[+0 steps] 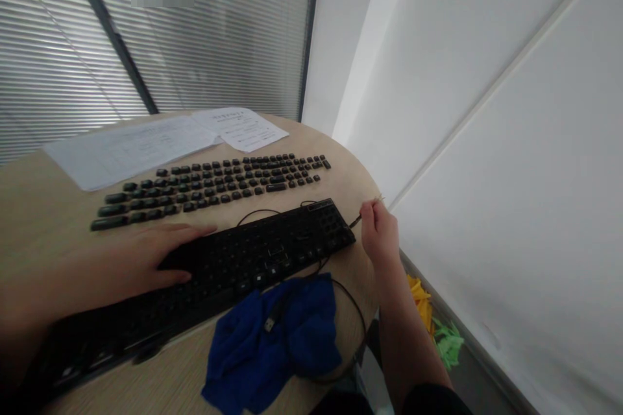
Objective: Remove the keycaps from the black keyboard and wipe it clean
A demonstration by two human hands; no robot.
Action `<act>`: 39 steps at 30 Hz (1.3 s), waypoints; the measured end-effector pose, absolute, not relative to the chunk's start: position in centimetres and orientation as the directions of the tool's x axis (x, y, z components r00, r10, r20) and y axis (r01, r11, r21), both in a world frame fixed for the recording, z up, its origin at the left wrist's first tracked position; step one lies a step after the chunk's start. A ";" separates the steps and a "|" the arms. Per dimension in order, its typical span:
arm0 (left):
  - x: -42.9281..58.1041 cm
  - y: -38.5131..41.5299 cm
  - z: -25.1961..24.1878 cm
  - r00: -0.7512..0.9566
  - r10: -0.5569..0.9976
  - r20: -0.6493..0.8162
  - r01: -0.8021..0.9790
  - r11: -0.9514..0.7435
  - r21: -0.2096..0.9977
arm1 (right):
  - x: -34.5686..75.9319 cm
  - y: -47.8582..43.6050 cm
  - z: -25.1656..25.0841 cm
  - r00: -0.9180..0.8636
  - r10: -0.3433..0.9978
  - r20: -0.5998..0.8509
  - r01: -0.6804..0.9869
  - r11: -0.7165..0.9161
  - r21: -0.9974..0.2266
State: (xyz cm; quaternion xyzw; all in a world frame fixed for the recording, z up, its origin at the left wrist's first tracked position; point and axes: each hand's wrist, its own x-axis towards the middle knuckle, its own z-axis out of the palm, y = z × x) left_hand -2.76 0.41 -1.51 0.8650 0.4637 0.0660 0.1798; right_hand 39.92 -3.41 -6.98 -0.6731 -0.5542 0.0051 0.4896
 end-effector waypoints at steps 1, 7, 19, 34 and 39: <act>-2.7 0.3 -1.5 0.571 0.820 -0.048 0.777 -0.521 0.354 | 39.9 -3.5 -6.9 0.383 0.754 0.534 0.746 0.089 -0.661; -1.3 -0.9 -1.3 0.696 0.717 0.013 0.674 -0.660 0.331 | 40.0 -3.6 -6.8 0.378 0.772 0.510 0.748 0.070 -0.660; -0.1 -0.1 -2.9 0.808 0.588 -0.037 0.563 -0.753 0.340 | 40.2 -3.3 -8.0 0.432 0.751 0.499 0.694 0.077 -0.716; 0.1 0.1 -2.5 0.801 0.596 -0.061 0.572 -0.730 0.374 | 39.5 -3.3 -7.7 0.368 0.791 0.489 0.736 0.075 -0.673; 0.1 0.0 -2.6 0.798 0.598 -0.071 0.576 -0.723 0.381 | 39.0 -3.9 -7.0 0.321 0.815 0.482 0.774 0.067 -0.629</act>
